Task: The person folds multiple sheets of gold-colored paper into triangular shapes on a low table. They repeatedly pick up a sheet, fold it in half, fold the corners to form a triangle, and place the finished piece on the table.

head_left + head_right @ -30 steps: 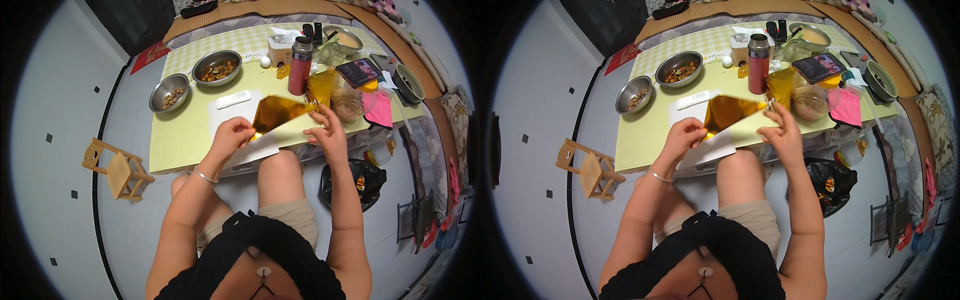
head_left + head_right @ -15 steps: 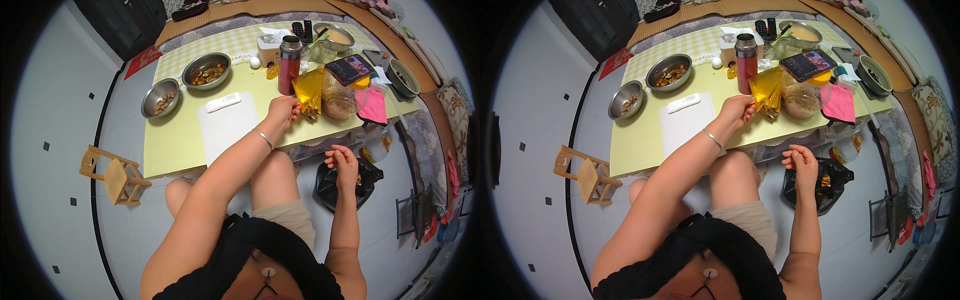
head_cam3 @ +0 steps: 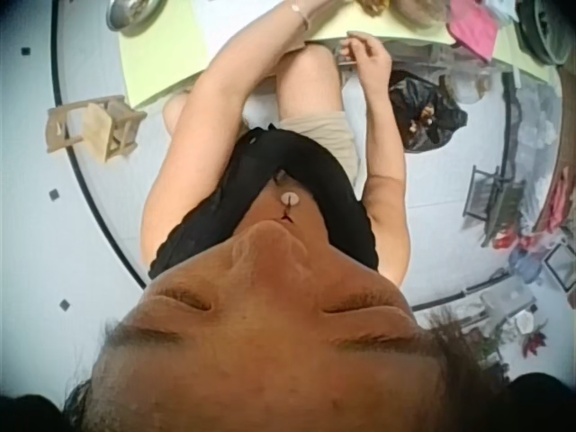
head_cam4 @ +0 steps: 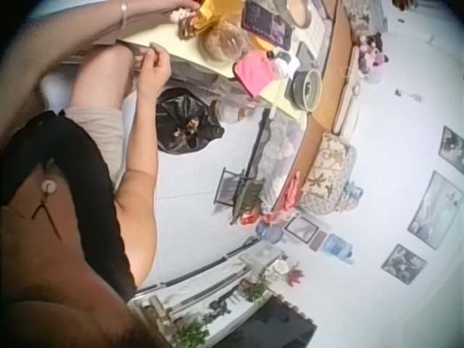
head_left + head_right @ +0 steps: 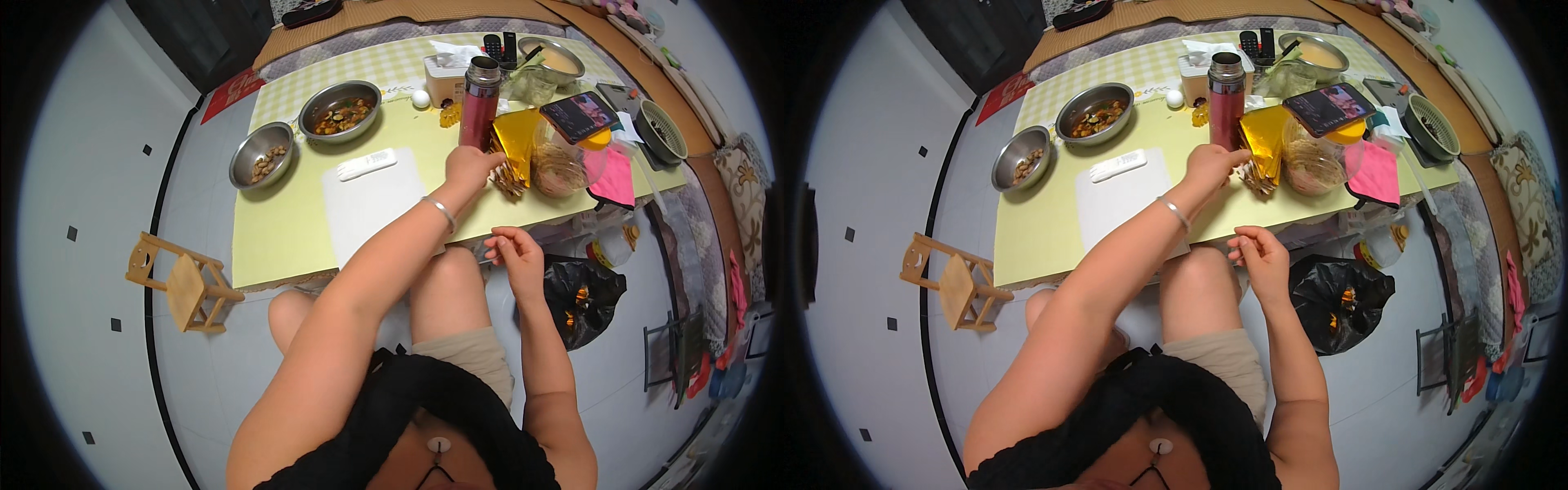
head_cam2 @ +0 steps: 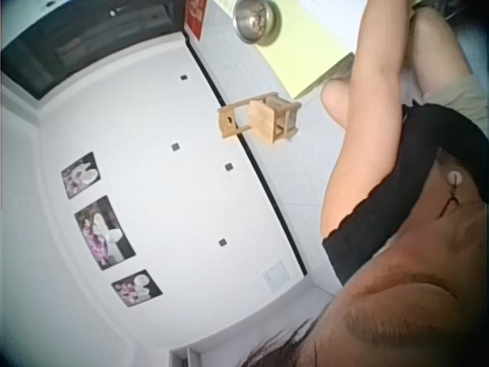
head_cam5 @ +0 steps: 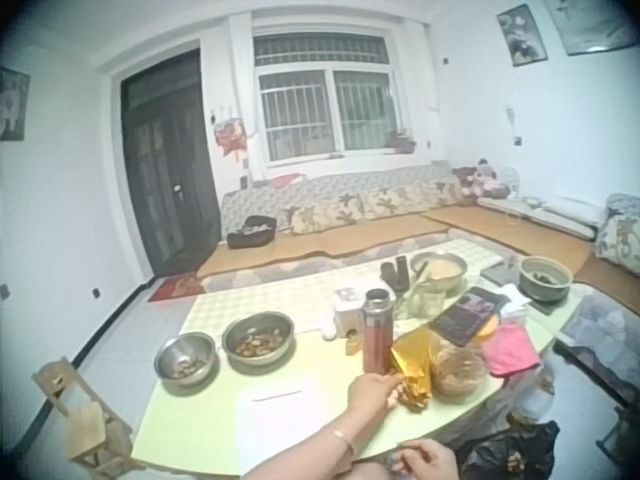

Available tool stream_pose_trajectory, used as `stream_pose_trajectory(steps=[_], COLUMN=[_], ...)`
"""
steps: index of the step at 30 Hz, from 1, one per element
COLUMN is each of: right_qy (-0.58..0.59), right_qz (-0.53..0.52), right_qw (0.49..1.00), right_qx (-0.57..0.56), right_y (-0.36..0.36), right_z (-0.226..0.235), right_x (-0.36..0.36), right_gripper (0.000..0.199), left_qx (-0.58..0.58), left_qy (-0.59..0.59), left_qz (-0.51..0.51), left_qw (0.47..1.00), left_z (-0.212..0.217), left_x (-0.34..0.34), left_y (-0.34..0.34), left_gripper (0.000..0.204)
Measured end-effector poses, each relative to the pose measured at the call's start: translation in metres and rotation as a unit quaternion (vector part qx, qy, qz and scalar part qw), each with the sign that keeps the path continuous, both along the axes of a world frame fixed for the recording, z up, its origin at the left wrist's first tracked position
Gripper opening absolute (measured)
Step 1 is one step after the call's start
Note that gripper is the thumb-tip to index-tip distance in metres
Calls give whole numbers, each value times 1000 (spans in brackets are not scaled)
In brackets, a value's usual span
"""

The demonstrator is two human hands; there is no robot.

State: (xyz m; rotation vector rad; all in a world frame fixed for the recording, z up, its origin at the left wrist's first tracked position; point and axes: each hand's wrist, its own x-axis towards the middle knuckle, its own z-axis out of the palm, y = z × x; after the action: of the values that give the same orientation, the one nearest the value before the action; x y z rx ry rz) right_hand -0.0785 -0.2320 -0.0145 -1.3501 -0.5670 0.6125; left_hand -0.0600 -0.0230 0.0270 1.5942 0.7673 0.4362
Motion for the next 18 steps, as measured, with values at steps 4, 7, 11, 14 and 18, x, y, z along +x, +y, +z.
stream_pose_trajectory(steps=[4, 7, 11, 14, 18], right_qy=[-310, -550, -654, -610, -531], right_qz=[-102, -143, -173, 26, 85], right_qw=[942, 823, 714, 683, 684], right_qx=[-73, -8, -178, -400, -493], right_y=[23, 62, 134, 157, 156], right_z=[24, 63, 55, 68, 63], right_x=[5, 36, 98, 117, 127], right_gripper=[18, 28, 40, 49, 57], left_qx=[156, 202, 208, 207, 329], left_qy=[-54, -28, -40, -49, -33], left_qz=[1, 40, 95, 142, 119], left_qw=[986, 978, 973, 967, 936], left_z=[1, 3, -10, -25, -27], left_x=[-65, -141, -205, -248, -283], left_y=[28, 48, 59, 68, 71], left_gripper=[24, 18, 13, 10, 14])
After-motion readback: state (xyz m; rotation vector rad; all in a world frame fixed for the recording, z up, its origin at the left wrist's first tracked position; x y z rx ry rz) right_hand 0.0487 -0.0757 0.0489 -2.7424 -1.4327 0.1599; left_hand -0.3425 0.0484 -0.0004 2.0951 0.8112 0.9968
